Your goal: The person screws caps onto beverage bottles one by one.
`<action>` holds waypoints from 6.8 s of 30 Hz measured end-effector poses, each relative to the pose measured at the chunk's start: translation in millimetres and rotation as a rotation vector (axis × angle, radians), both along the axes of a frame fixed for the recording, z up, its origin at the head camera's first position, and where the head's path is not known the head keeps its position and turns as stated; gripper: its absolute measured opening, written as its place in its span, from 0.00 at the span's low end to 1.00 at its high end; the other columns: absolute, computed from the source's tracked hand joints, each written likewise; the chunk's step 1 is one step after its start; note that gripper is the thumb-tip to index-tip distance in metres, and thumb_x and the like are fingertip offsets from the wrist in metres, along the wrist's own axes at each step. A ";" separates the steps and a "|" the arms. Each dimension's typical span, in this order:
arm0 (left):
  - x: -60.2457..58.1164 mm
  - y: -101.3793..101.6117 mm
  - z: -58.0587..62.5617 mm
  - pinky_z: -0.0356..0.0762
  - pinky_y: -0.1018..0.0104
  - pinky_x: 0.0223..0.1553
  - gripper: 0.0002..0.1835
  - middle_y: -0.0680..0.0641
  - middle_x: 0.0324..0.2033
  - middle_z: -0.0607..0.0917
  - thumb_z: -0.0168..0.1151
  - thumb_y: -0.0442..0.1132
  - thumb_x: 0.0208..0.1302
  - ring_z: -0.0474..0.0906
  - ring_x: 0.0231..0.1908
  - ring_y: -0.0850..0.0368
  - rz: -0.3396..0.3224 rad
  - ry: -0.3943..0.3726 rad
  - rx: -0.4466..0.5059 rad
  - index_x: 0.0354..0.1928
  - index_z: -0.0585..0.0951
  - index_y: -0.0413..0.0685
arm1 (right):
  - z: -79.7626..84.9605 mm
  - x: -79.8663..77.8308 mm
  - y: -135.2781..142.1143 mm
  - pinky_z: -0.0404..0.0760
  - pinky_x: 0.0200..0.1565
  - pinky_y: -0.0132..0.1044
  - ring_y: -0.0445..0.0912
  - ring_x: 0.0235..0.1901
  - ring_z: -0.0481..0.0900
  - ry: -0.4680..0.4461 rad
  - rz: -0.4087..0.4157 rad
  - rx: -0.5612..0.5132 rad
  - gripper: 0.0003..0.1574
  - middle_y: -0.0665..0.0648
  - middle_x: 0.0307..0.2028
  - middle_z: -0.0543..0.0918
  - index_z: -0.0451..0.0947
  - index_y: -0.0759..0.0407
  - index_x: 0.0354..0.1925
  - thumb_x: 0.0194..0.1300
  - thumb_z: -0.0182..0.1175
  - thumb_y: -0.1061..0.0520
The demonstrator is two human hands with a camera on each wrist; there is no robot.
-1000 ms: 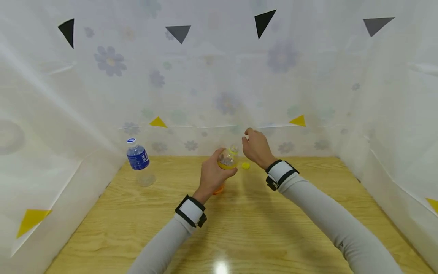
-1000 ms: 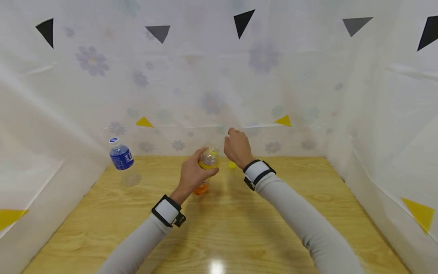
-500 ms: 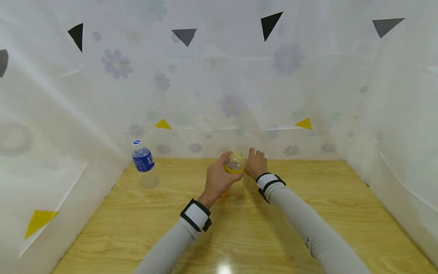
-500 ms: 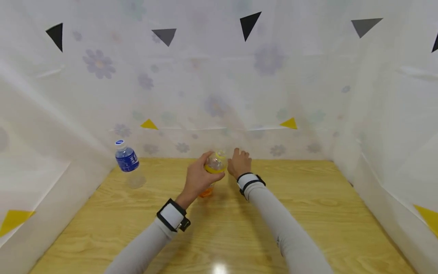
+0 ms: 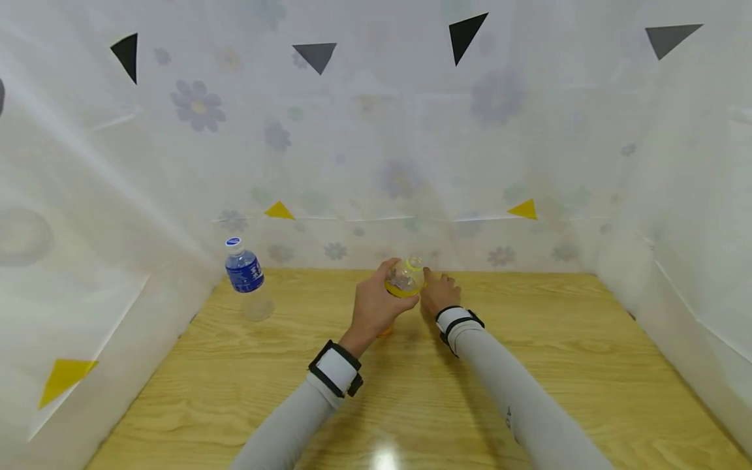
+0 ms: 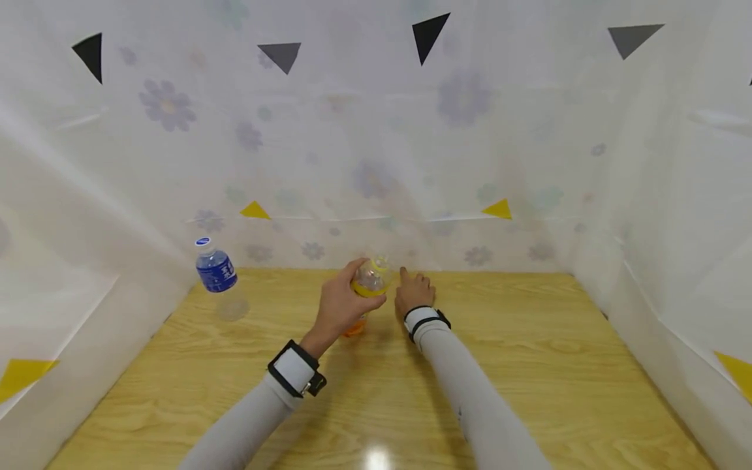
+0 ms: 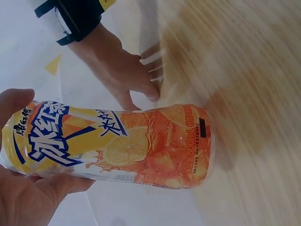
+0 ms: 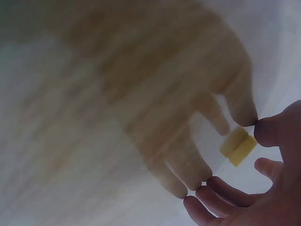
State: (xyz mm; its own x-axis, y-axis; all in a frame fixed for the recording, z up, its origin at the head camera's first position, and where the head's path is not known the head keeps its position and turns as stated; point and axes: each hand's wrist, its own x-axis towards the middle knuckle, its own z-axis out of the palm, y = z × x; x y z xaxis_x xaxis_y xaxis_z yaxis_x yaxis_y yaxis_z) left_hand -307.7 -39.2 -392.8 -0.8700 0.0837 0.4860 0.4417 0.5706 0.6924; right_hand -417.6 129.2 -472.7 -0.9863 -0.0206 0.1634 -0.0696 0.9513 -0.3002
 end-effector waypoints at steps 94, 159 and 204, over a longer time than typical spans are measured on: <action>0.8 -2.5 1.2 0.84 0.52 0.41 0.40 0.41 0.51 0.87 0.78 0.45 0.53 0.86 0.44 0.48 -0.040 -0.014 -0.001 0.69 0.74 0.51 | 123.2 102.4 23.6 0.85 0.43 0.53 0.59 0.43 0.86 0.209 0.332 -0.429 0.17 0.66 0.46 0.86 0.80 0.66 0.55 0.72 0.61 0.58; 0.0 0.1 -1.7 0.84 0.62 0.34 0.40 0.42 0.46 0.88 0.78 0.46 0.54 0.87 0.38 0.52 -0.065 0.024 -0.031 0.69 0.73 0.50 | 160.8 124.9 7.4 0.81 0.52 0.58 0.64 0.54 0.80 0.271 0.477 -0.279 0.34 0.68 0.58 0.81 0.69 0.61 0.70 0.68 0.64 0.61; -0.2 0.4 -1.9 0.84 0.60 0.37 0.39 0.43 0.44 0.89 0.78 0.45 0.54 0.87 0.39 0.51 -0.063 0.011 -0.032 0.68 0.74 0.51 | 152.9 122.4 3.6 0.77 0.39 0.47 0.53 0.37 0.76 0.322 0.411 -0.277 0.17 0.63 0.38 0.81 0.82 0.67 0.51 0.70 0.64 0.57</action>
State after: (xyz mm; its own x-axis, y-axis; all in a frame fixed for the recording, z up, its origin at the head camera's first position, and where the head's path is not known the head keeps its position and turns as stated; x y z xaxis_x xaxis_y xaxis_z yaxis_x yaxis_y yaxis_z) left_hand -307.9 -38.8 -394.7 -0.8571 0.1533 0.4918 0.4847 0.5634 0.6691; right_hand -295.2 132.8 -319.8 -0.8064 -0.3042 0.5071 -0.5447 0.7160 -0.4366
